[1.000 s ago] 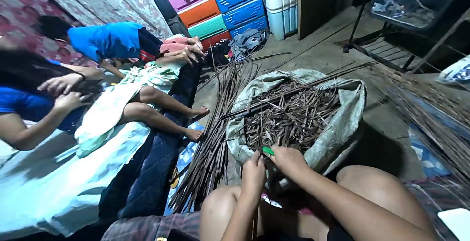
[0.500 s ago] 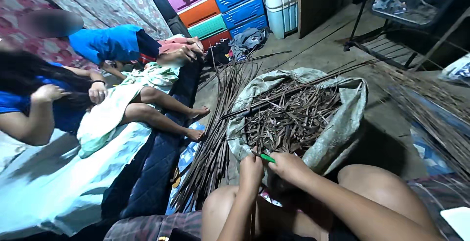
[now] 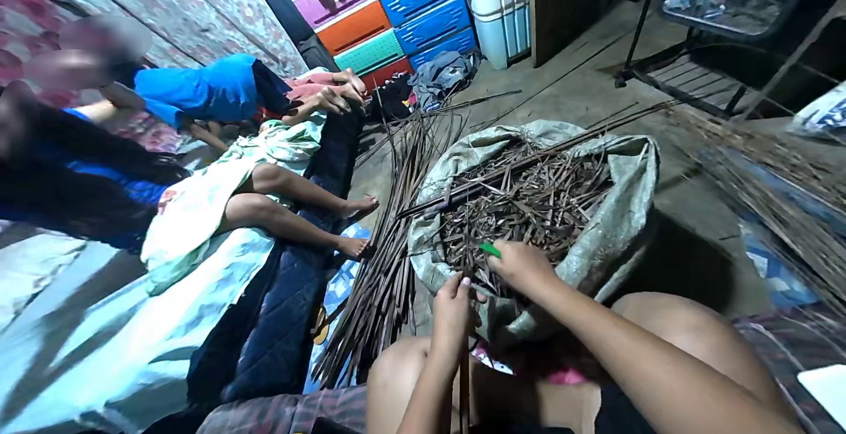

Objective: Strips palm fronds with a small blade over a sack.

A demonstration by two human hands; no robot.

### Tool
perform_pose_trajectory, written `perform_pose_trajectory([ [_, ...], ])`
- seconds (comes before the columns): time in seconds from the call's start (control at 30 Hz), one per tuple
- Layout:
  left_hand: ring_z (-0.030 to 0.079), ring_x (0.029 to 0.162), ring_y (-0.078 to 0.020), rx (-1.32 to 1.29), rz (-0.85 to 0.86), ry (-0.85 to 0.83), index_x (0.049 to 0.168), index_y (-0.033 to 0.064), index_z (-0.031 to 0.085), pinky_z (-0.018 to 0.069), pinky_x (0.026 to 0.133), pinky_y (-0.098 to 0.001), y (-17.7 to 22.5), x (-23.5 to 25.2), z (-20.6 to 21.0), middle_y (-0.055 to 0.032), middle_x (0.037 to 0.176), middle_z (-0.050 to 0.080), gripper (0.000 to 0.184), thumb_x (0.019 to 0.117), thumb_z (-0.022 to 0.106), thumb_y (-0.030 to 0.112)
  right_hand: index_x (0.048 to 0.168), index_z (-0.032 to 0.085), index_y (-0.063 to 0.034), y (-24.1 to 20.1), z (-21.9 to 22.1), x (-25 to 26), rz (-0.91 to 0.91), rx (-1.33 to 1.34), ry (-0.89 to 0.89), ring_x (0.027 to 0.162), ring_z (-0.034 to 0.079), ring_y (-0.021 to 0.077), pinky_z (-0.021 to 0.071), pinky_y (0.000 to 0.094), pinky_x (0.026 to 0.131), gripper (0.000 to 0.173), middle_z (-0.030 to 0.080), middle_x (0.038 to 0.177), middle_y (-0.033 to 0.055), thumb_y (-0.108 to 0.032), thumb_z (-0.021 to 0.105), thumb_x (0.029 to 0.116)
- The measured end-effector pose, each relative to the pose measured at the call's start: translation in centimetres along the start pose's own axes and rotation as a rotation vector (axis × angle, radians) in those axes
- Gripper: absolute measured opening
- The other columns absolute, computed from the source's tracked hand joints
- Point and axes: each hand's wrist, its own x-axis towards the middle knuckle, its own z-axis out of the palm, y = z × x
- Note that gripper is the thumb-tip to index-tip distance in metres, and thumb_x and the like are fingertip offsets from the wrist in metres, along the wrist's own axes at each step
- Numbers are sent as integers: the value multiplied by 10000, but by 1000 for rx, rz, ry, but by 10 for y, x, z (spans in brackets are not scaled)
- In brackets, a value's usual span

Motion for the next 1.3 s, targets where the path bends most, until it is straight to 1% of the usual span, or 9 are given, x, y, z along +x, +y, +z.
perform_pose_trajectory([
  [0.13,458,381,-40,-338,-84,-78,1274,-36,554,379,360,-178,4,-1,-6,-70,678,654,308,1127,342,131,1223,633,-13,-4,14,-12,-92,-66,-88,1148,666,410,503,610,948,381,695,1168,237,-326,463,1089],
  [0.37,419,362,-21,-429,-136,-259,1322,-26,571,362,341,-161,0,-22,-16,-61,684,638,368,1124,306,135,1225,626,-1,21,-10,21,93,106,96,1157,659,400,497,606,949,372,682,1181,243,-288,421,1104],
  [0.53,452,380,-27,-437,-123,-280,1340,-34,555,385,358,-165,-6,-20,-11,-64,684,649,352,1121,334,130,1230,618,29,13,8,12,-110,594,14,815,573,231,487,433,792,396,613,960,152,-317,461,1116],
  [0.7,533,432,-56,-317,-141,-275,1303,-33,568,448,398,-189,-1,-24,1,-90,775,705,268,1088,472,94,1260,578,6,20,11,16,-2,795,68,598,466,119,436,297,571,344,501,781,37,-275,431,1127],
  [0.8,529,419,-43,-255,-139,-202,1122,-33,626,438,394,-179,1,-22,-1,-75,752,715,222,1097,473,127,1294,590,12,28,-5,20,-26,476,164,958,655,340,507,540,888,415,665,1052,219,-331,431,1123],
  [0.83,522,412,-46,-234,-127,-158,1107,-35,630,428,388,-182,1,-19,-1,-77,743,715,237,1102,465,136,1295,595,-2,26,-6,17,-61,349,139,1021,671,392,504,596,918,411,681,1083,245,-332,428,1116],
  [1.0,520,437,-74,67,-26,42,1222,-17,646,439,422,-227,1,1,-5,-60,740,686,299,1110,436,163,1276,599,-31,-8,12,-22,-209,7,-124,1079,678,431,507,636,906,396,694,1105,247,-341,432,1096],
  [1.2,584,565,-133,394,-8,98,1132,11,665,513,576,-325,3,5,2,-74,791,666,304,1106,424,194,1339,564,-22,-22,15,-31,-114,-198,-150,1172,662,442,516,618,947,410,683,1222,254,-333,417,1116],
  [1.3,559,540,-138,382,4,63,1408,55,599,487,549,-321,6,3,6,-81,810,690,379,1122,408,215,1355,561,-11,-17,13,-13,4,-177,-41,1182,660,448,518,623,950,409,677,1245,261,-311,422,1113],
])
